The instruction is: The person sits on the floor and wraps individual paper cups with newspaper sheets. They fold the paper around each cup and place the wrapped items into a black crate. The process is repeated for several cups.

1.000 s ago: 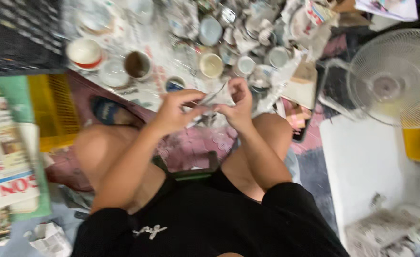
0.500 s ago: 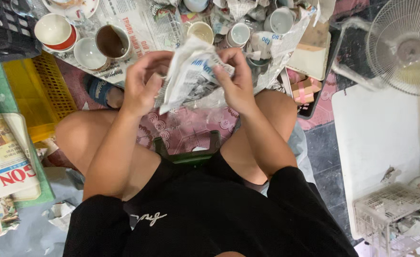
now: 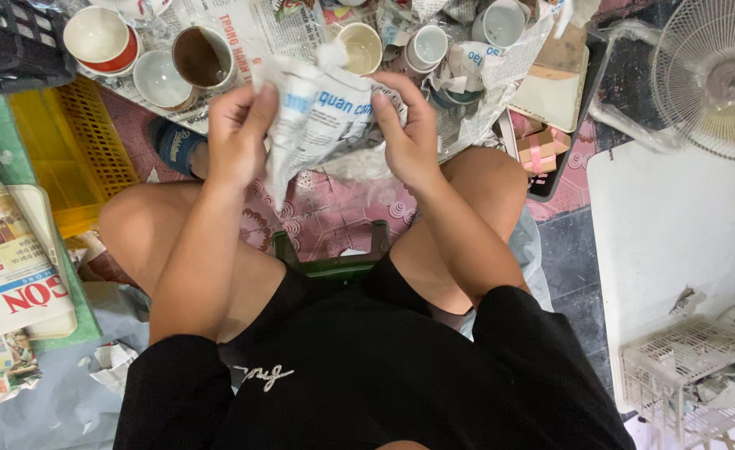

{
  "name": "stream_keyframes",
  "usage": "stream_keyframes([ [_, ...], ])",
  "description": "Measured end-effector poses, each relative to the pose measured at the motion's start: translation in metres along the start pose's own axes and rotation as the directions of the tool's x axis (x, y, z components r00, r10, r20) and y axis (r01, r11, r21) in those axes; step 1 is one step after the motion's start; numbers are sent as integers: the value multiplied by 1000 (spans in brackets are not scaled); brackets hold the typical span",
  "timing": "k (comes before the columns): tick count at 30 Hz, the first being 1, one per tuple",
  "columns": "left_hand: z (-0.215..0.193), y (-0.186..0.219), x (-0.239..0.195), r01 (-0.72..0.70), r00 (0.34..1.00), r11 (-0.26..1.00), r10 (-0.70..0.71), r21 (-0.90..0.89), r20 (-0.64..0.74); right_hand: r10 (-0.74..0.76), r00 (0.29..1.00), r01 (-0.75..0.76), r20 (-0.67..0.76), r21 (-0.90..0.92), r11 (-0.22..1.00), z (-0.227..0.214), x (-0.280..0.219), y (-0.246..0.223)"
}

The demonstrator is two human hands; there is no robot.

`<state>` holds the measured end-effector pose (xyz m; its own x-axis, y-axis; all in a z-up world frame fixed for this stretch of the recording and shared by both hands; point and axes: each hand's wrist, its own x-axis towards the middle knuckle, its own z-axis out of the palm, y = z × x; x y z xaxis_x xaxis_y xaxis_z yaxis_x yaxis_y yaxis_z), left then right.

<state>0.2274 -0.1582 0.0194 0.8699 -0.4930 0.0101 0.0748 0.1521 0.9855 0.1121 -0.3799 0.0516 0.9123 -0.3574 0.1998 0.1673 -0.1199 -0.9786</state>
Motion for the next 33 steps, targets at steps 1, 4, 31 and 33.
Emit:
stream_keyframes([
  [1, -1, -2, 1, 11, 998, 1000, -10, 14, -60, 47, 998, -46, -31, 38, 998, 0, 1, 3],
  [4, -3, -3, 7, -76, 992, 966, 47, -248, -119, 111, 992, -104, -56, 130, 986, -8, 0, 12],
  [31, -67, 59, -10, -198, 929, 880, 309, 432, -204, -385, 850, 290, 360, 291, 912, -37, 18, -24],
  [33, -79, 68, -32, -158, 898, 822, 350, 548, -266, -428, 762, 383, 486, 195, 903, -35, 10, -35],
])
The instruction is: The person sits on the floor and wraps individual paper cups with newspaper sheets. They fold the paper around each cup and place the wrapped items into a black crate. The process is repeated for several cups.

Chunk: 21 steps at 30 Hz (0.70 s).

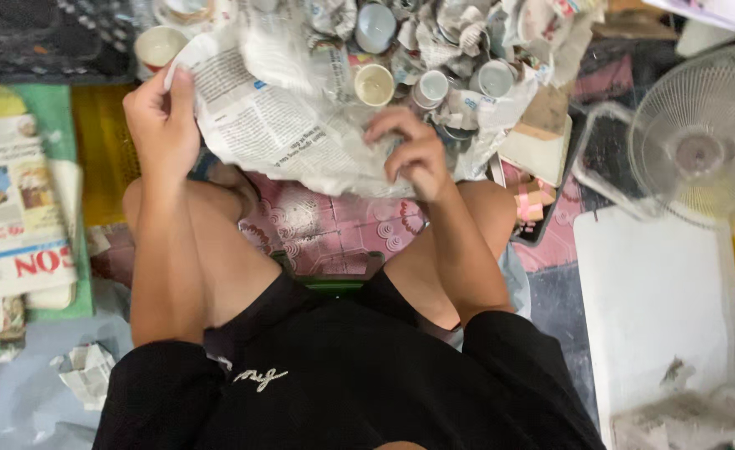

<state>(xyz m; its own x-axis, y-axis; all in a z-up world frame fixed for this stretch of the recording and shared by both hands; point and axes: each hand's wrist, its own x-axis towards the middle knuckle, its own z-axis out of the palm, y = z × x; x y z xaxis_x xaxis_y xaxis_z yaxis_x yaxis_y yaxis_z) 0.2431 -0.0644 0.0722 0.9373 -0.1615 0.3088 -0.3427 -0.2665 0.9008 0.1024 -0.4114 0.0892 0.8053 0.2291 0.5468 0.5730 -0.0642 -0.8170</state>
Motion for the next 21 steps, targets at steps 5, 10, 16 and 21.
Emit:
stream_keyframes([
  [5, -71, -7, -62, 44, 991, 975, -70, -218, -114, -193, 927, 250, 320, -149, 957, 39, 6, -12],
  [10, -134, -29, -159, 219, 941, 973, -190, 76, -281, -176, 859, 270, 482, -133, 954, 106, -26, -10],
  [16, -150, -26, -213, 149, 952, 836, 23, 528, -304, 16, 854, 154, 520, -282, 947, 150, -57, -22],
  [21, -87, 20, -226, 107, 994, 775, -73, 623, -80, 50, 881, 66, 470, -228, 971, 172, -78, -24],
])
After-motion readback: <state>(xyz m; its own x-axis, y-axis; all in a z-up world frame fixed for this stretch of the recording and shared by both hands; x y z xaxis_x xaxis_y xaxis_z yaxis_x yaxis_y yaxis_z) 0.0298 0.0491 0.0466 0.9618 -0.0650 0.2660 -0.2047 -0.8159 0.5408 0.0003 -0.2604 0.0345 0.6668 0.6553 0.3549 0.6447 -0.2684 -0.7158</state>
